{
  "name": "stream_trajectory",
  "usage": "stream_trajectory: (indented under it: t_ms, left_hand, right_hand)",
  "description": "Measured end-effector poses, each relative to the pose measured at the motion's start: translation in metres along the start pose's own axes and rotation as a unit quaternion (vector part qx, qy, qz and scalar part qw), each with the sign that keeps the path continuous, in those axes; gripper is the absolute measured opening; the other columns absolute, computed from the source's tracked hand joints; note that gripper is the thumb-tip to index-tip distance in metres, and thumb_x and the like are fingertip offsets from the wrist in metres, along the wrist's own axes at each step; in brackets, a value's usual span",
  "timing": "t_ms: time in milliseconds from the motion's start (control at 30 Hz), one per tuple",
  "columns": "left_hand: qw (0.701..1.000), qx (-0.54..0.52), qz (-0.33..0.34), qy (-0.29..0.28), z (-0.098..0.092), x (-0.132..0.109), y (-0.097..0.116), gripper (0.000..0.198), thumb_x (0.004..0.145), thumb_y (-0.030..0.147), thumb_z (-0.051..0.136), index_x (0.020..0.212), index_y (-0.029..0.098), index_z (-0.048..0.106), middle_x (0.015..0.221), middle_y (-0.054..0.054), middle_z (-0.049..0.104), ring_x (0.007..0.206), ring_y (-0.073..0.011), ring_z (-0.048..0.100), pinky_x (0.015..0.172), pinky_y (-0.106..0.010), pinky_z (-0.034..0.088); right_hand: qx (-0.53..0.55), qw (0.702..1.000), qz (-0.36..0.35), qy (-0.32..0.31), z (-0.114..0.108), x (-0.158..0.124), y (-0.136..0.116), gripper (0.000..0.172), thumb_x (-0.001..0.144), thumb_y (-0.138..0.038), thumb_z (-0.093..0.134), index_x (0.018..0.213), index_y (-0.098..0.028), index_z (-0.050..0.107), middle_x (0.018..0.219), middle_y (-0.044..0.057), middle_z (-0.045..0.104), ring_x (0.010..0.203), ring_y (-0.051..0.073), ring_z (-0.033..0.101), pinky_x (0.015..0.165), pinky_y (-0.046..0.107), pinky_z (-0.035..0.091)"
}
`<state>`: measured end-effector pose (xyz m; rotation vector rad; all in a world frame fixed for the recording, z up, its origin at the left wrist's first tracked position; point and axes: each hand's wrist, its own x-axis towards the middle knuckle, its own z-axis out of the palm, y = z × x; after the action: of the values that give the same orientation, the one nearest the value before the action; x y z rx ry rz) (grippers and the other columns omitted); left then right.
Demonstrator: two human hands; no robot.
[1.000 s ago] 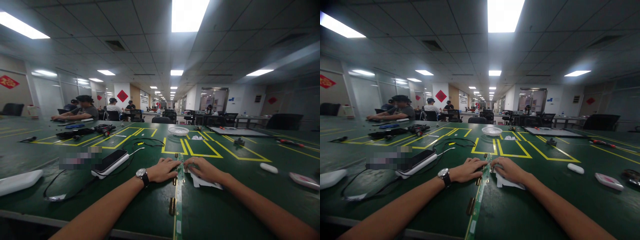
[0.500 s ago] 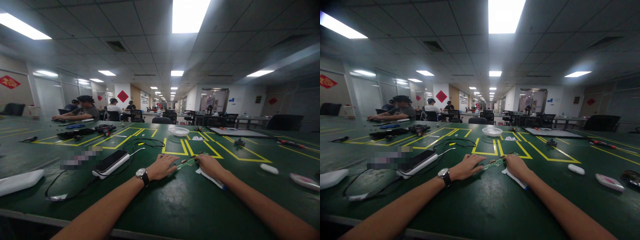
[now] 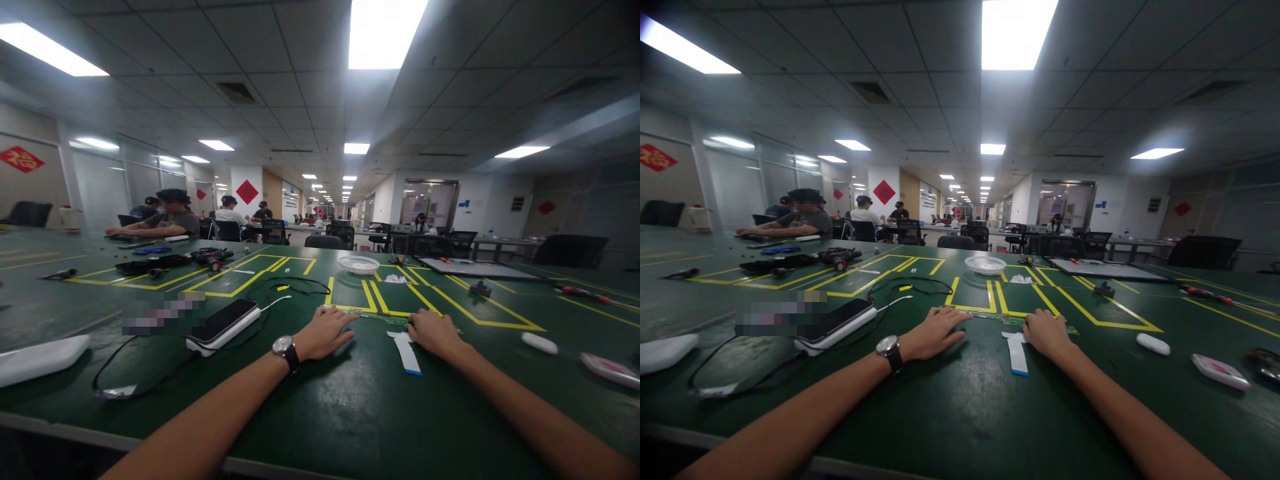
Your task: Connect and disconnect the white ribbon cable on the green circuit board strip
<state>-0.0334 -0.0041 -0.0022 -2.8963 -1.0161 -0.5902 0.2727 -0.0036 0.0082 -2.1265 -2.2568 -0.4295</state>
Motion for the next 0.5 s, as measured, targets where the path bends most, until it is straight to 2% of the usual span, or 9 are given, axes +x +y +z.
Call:
stream_trajectory:
  t_ms: [200, 367, 500]
  left_hand:
    - [1.000, 0.002, -0.001, 0.020, -0.001, -0.001, 0.001, 0.047, 0.100, 0.040, 0.043, 0.144, 0.028, 0.035, 0.143, -0.006, 0.047, 0.127, -0.0255, 0.043, 0.103, -0.044, 0.032]
    - [0.999, 0.007, -0.004, 0.034, -0.003, -0.001, 0.002, 0.048, 0.099, 0.037, 0.043, 0.145, 0.027, 0.034, 0.145, -0.007, 0.044, 0.130, -0.0252, 0.040, 0.104, -0.044, 0.032]
    - [0.999, 0.010, 0.003, 0.035, -0.003, 0.000, 0.003, 0.048, 0.099, 0.036, 0.044, 0.145, 0.027, 0.034, 0.145, -0.007, 0.044, 0.130, -0.0251, 0.040, 0.105, -0.044, 0.032]
  right_hand:
    - [0.023, 1.000, -0.003, 0.000, 0.001, 0.001, 0.006, 0.041, 0.092, -0.037, 0.039, 0.100, -0.016, 0.073, 0.104, 0.019, 0.065, 0.100, 0.034, 0.060, 0.082, 0.054, 0.047]
    - [0.097, 0.993, -0.066, 0.010, 0.004, 0.003, 0.018, 0.045, 0.093, -0.041, 0.041, 0.115, -0.015, 0.069, 0.117, 0.017, 0.062, 0.109, 0.030, 0.057, 0.093, 0.042, 0.045]
    - [0.155, 0.982, -0.106, -0.014, 0.009, 0.004, 0.025, 0.052, 0.092, -0.049, 0.042, 0.121, -0.013, 0.066, 0.120, 0.017, 0.062, 0.110, 0.028, 0.058, 0.097, 0.038, 0.043]
